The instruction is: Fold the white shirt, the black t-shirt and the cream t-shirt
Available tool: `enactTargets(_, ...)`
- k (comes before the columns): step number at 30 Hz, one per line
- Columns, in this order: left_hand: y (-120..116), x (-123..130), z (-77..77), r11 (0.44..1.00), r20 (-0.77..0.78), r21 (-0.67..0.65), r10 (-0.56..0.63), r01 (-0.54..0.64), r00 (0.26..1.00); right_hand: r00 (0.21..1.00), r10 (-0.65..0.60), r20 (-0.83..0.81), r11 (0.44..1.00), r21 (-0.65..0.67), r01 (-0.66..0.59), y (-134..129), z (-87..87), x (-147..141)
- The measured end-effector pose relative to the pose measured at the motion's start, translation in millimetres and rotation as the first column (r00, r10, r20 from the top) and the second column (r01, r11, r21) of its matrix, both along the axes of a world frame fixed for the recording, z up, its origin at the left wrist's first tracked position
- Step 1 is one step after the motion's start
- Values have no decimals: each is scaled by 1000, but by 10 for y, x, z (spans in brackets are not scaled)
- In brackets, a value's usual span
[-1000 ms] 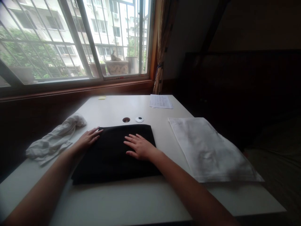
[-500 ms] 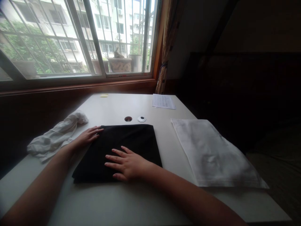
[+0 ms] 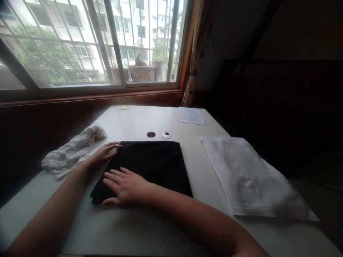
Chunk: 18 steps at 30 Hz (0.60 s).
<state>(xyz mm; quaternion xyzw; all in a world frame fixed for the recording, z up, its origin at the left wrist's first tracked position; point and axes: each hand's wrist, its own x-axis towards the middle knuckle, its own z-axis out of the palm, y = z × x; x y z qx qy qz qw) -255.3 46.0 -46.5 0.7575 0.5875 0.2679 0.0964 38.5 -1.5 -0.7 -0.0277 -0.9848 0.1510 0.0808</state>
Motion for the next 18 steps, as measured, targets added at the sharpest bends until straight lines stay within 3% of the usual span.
enactTargets(6, -27, 11, 13, 999, 42, 22, 27, -28, 999, 999, 44, -32, 997, 64, -42, -253, -131, -68)
enactTargets(15, -5, -8, -6, 1000, 4, 15, 11, -11, 1000, 990, 142, -9, 984, 111, -140, -572, 5, 311)
enactTargets(18, -13, -2, 1, 1000, 2, 16, 25, -25, 1000, 995, 71, -69, 995, 77, -66, -536, 53, 498)
